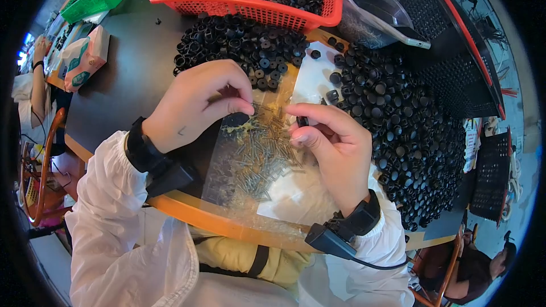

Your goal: Assembling small black plastic components by hand at a manufacturing workstation.

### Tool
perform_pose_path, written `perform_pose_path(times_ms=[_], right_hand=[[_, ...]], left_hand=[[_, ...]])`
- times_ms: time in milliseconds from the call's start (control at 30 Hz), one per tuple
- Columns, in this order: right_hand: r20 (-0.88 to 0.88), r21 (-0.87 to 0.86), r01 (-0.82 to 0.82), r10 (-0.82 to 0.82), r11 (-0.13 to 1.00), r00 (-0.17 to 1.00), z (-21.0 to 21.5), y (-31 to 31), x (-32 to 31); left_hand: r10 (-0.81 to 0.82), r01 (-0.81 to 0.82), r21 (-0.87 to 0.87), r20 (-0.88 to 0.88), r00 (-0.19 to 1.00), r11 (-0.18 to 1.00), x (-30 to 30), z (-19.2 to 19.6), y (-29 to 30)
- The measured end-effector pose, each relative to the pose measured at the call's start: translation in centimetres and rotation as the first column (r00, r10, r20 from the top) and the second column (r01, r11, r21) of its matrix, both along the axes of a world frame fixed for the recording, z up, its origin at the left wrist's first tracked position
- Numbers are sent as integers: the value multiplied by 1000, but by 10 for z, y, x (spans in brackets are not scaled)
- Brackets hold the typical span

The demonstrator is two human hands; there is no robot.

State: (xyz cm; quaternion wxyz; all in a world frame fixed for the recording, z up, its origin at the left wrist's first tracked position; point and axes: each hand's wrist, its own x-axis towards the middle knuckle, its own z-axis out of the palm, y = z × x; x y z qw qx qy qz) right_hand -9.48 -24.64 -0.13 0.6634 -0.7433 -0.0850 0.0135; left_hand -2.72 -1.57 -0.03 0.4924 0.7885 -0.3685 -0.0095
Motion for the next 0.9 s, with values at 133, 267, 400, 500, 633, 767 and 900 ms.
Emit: perform_pose_path(times_ms=[133, 267, 400, 500, 633, 767, 900], right_hand=[[-107, 174, 35, -17, 984, 994, 4, 7, 0], [-150, 183, 72, -45, 980, 988, 3, 15, -2], [-184, 247, 76, -30, 966, 982, 4, 15, -4], [-133, 255, 62, -29, 965, 991, -3, 16, -5], [-120, 226, 73, -47, 971, 992, -1, 17, -8], [-80, 208, 60, -44, 976, 996, -4, 12, -9], [-25, 161, 79, -76, 984, 997, -1, 17, -9]], left_hand=[[34, -66, -203, -158, 987, 977, -14, 7, -9], [11, -111, -320, -299, 954, 941, -23, 4, -16], [45, -151, -366, -282, 958, 918, -25, 1, -22], [135, -120, -243, 47, 990, 963, -24, 2, -21], [138, -92, -250, 175, 975, 964, -22, 0, -23], [138, -92, -219, 204, 969, 971, -28, 3, -28], [119, -74, -275, 151, 981, 959, -30, 1, -29]])
